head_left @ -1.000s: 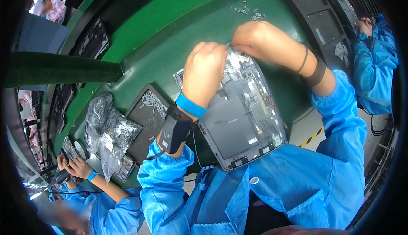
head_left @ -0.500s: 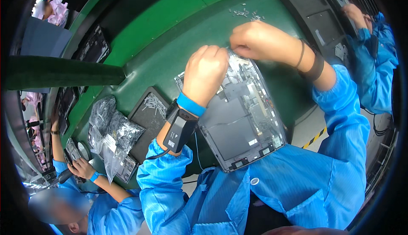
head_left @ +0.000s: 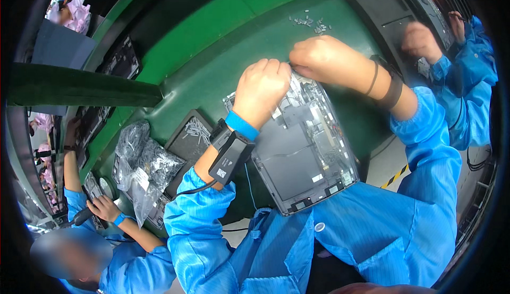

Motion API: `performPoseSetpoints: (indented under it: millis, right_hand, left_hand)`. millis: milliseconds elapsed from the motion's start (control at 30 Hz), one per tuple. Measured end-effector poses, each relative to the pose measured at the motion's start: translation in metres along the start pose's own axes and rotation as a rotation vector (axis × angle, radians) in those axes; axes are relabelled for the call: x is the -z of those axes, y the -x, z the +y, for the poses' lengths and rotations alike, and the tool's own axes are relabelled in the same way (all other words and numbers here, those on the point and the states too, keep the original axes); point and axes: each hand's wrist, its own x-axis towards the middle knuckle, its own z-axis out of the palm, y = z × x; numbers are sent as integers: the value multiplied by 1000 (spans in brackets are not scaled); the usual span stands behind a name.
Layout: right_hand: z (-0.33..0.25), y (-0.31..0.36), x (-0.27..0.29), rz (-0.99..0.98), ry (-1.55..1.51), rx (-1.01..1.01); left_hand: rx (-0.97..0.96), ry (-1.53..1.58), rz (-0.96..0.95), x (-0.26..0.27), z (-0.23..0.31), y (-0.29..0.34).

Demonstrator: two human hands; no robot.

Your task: The worker is assembling internal components and ribbon cables of a tablet device at a factory production line.

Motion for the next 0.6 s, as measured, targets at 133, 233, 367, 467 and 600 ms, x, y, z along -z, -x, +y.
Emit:
performPoseSetpoints:
  millis: [133, 233, 367, 467, 600]
  right_hand:
    - [-5, 3, -1, -23, 83, -25]
    - [-2, 8, -1, 11, 86, -39]
    - [-29, 23, 17, 250, 10, -7]
    - [-66, 42, 17, 47, -37, -106]
    - [-84, 53, 3, 60, -99, -225]
  left_hand:
    - [43, 114, 48, 3, -1, 3]
    - [151, 173, 193, 23, 10, 6]
    - [368, 117, 119, 55, 37, 31]
    - [419, 144, 67, 60, 51, 49]
    - [442, 182, 63, 58, 65, 59]
